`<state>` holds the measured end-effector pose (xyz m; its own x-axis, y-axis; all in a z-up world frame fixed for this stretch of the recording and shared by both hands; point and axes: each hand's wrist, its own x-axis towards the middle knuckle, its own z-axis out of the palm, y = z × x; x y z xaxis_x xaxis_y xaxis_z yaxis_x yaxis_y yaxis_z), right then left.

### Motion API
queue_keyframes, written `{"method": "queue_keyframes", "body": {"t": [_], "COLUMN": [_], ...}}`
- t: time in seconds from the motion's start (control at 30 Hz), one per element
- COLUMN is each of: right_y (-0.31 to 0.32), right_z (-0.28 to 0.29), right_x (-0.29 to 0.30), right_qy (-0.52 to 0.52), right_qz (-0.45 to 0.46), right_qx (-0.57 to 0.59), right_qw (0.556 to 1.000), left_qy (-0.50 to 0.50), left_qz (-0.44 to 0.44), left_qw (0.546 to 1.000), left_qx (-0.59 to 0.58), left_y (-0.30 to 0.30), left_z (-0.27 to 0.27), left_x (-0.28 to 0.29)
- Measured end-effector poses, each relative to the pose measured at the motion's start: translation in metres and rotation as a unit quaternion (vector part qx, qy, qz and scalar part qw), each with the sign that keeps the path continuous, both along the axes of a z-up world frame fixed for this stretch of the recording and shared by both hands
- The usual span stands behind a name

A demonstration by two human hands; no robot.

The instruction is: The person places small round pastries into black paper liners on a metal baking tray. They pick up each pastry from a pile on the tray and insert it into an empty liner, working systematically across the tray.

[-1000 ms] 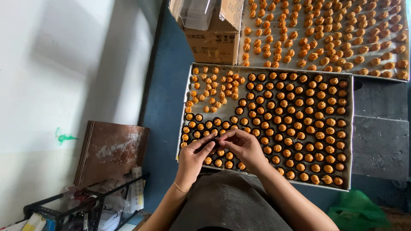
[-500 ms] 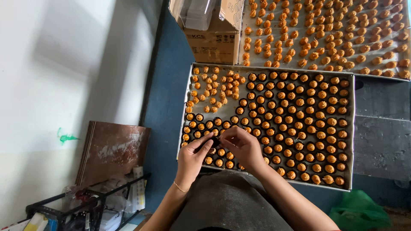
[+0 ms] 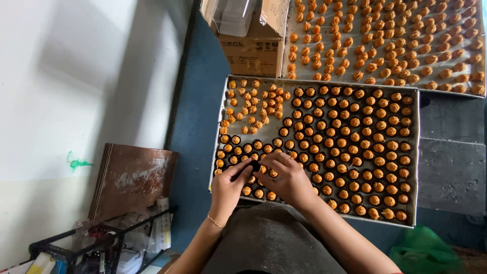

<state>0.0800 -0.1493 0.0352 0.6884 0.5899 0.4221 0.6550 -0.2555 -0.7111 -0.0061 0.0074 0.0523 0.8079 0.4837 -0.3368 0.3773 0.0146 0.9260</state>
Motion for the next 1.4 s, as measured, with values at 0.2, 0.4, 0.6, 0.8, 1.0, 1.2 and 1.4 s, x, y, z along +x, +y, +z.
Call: {"method": "queue_keyframes", "body": {"t": [0.2, 0.4, 0.6, 0.8, 1.0, 1.2, 1.4], "right_y": [-0.002, -0.001, -0.004, 0.005, 0.012, 0.038, 0.073], "right_z": [-0.014, -0.044, -0.059, -0.053, -0.069, -0.109, -0.158], "right_x": [0.001, -0.002, 0.002, 0.002, 0.01, 0.062, 0.087], "right_qy": [-0.012, 0.057, 0.181, 0.184, 0.18, 0.127, 0.09], "right_qz": [0.019, 0.036, -0.007, 0.014, 0.004, -0.075, -0.059], "right_qx": [-0.12, -0.178, -0.135, -0.134, -0.128, -0.156, -0.237], "right_qw": [0.992, 0.982, 0.974, 0.974, 0.975, 0.977, 0.966], "left_qy": [0.013, 0.024, 0.02, 0.044, 0.04, 0.043, 0.024], "left_qz": [-0.028, -0.052, -0.033, 0.053, 0.101, 0.122, 0.154], "left_qw": [0.997, 0.997, 0.989, 0.925, 0.897, 0.925, 0.918], "left_qx": [0.071, 0.046, -0.141, -0.373, -0.429, -0.356, -0.366], "left_y": [0.001, -0.004, -0.006, -0.009, 0.005, 0.021, 0.038], "left_z": [-0.022, -0.04, -0.041, -0.058, -0.101, -0.094, -0.114], "left_x": [0.005, -0.001, 0.002, 0.006, 0.002, 0.001, -0.002]}}
